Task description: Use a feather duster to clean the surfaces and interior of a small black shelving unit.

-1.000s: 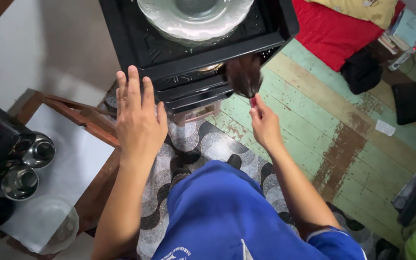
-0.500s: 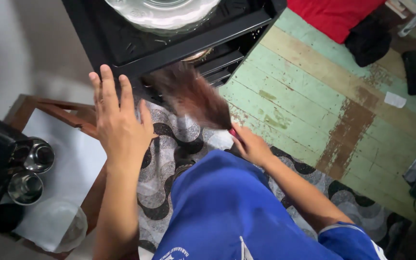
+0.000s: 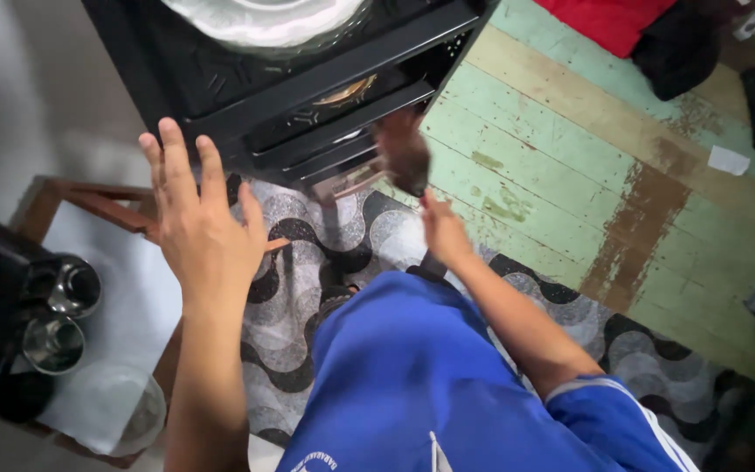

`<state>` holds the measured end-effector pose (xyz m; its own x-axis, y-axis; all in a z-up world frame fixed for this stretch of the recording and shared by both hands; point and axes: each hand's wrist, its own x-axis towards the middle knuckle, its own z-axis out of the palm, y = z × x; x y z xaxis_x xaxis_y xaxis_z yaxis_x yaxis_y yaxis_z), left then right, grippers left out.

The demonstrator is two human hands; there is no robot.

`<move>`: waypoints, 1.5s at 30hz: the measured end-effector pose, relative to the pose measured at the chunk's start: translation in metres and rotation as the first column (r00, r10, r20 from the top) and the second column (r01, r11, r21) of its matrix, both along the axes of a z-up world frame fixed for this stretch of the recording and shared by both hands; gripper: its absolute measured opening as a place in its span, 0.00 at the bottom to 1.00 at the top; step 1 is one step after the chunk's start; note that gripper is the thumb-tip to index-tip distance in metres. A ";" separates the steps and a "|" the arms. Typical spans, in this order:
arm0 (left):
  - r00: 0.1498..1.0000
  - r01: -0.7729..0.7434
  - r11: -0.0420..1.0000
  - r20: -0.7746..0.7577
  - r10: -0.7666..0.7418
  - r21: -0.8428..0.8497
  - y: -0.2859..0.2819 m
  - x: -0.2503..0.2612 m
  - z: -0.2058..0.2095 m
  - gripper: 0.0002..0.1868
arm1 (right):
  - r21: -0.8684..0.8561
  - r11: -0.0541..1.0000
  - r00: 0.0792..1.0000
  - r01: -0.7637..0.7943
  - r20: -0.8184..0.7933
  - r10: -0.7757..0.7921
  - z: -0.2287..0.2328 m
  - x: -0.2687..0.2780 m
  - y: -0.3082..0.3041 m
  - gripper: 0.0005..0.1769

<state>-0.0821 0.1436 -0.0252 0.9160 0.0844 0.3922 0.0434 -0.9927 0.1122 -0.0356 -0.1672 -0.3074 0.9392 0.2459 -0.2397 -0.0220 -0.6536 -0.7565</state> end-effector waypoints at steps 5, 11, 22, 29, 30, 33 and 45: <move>0.999 -0.031 1.000 -0.013 0.031 -0.001 -0.002 0.001 -0.001 0.29 | -0.007 1.000 0.999 0.022 -0.043 -0.022 0.011 -0.006 0.013 0.28; 1.000 -0.026 1.000 -0.006 0.026 -0.017 -0.002 0.001 -0.003 0.29 | -0.140 0.988 0.991 -0.064 -0.127 0.046 -0.018 -0.039 -0.065 0.31; 0.995 0.014 1.000 -0.095 -0.011 0.025 -0.056 0.027 -0.019 0.47 | -0.385 0.922 0.939 -0.048 -0.331 -0.090 -0.060 -0.044 -0.151 0.16; 0.978 0.206 0.970 -0.003 -0.207 0.133 -0.127 0.081 -0.012 0.47 | 0.106 0.986 0.990 0.130 -0.066 -0.123 0.068 0.042 -0.072 0.28; 0.979 0.202 0.969 -0.005 -0.203 0.143 -0.130 0.084 -0.011 0.47 | 0.116 0.985 0.991 0.126 -0.068 -0.118 0.101 0.047 -0.069 0.28; 0.981 0.174 0.978 -0.101 -0.162 0.112 -0.140 0.095 -0.020 0.45 | 0.270 0.961 0.975 0.066 0.189 -0.120 0.179 0.060 -0.078 0.28; 0.999 0.013 0.986 -0.034 -0.008 0.166 -0.154 0.096 -0.026 0.46 | 0.316 0.946 0.986 0.072 -0.164 -0.020 -0.019 0.101 -0.103 0.25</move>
